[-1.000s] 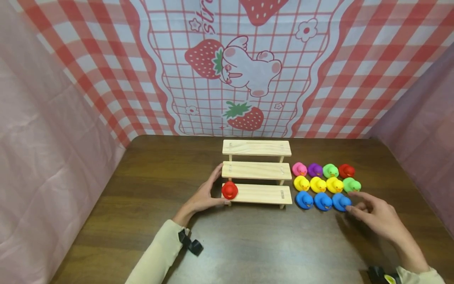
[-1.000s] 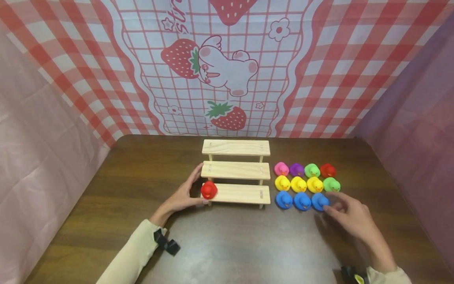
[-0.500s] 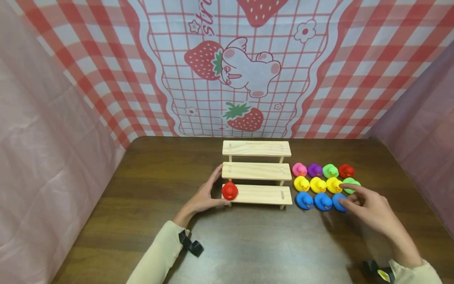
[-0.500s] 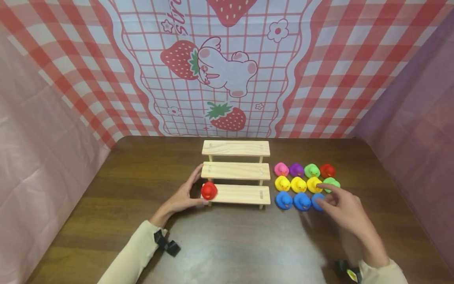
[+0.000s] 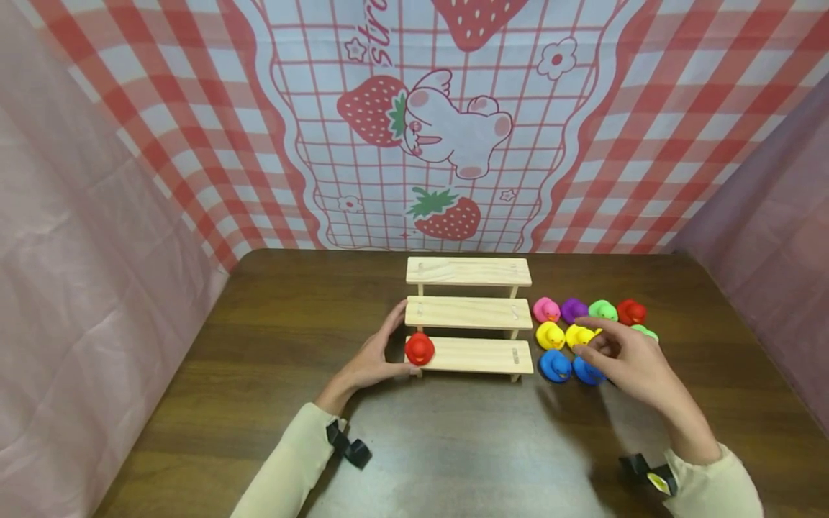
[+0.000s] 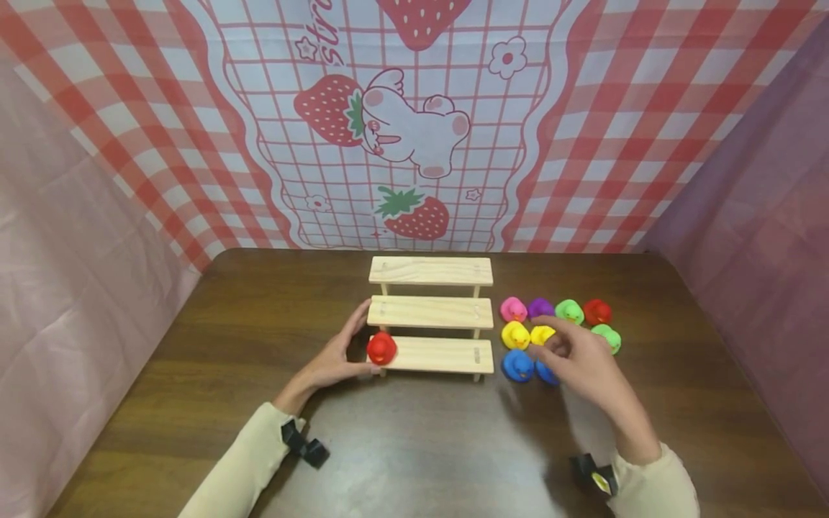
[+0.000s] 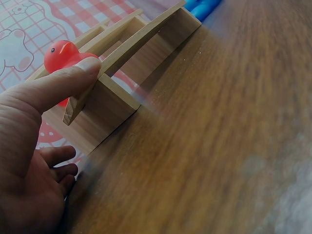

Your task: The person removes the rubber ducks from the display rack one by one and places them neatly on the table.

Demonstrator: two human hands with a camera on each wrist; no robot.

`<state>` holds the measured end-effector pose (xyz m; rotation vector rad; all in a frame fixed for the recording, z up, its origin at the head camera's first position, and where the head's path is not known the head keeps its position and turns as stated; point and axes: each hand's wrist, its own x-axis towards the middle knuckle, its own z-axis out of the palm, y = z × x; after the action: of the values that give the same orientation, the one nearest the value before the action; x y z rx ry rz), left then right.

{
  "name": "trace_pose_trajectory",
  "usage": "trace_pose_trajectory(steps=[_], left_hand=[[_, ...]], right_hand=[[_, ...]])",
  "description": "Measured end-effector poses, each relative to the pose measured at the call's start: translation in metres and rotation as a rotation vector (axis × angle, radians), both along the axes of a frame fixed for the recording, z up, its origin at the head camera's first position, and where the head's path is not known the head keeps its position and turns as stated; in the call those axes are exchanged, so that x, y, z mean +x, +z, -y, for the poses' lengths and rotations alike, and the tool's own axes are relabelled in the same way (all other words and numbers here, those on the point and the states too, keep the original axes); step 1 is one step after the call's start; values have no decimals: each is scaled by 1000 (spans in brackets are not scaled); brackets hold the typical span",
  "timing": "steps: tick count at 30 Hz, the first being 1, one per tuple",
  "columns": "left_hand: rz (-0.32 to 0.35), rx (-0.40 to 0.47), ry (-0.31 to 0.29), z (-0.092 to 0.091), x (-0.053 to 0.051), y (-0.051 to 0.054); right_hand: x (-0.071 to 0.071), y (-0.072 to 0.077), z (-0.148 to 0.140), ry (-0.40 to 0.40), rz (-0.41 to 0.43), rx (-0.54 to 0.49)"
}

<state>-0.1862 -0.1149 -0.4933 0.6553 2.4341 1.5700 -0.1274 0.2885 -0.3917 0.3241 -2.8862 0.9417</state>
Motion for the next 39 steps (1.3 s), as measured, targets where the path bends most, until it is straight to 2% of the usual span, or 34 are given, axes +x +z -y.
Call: trace_pose_trajectory(steps=[8, 16, 26, 27, 33, 34, 39], left_hand=[[-4, 8, -3, 0, 0, -1], [9, -4, 5, 0, 0, 0], [-1, 20, -1, -1, 0, -2], [5, 23, 1, -1, 2, 2], [21, 14, 7, -1, 3, 4], [17, 14, 5, 0, 1, 0], [14, 19, -3, -1, 1, 0]], right_hand=[[-8, 6, 35, 61, -11, -52], [-16, 3, 73, 136, -15, -118], [-23, -6, 115, 221, 74, -182], [-23, -7, 118, 226, 77, -183], [-25, -11, 141, 272, 92, -201], [-25, -12, 144, 280, 96, -205], [-26, -18, 160, 316, 110, -218]])
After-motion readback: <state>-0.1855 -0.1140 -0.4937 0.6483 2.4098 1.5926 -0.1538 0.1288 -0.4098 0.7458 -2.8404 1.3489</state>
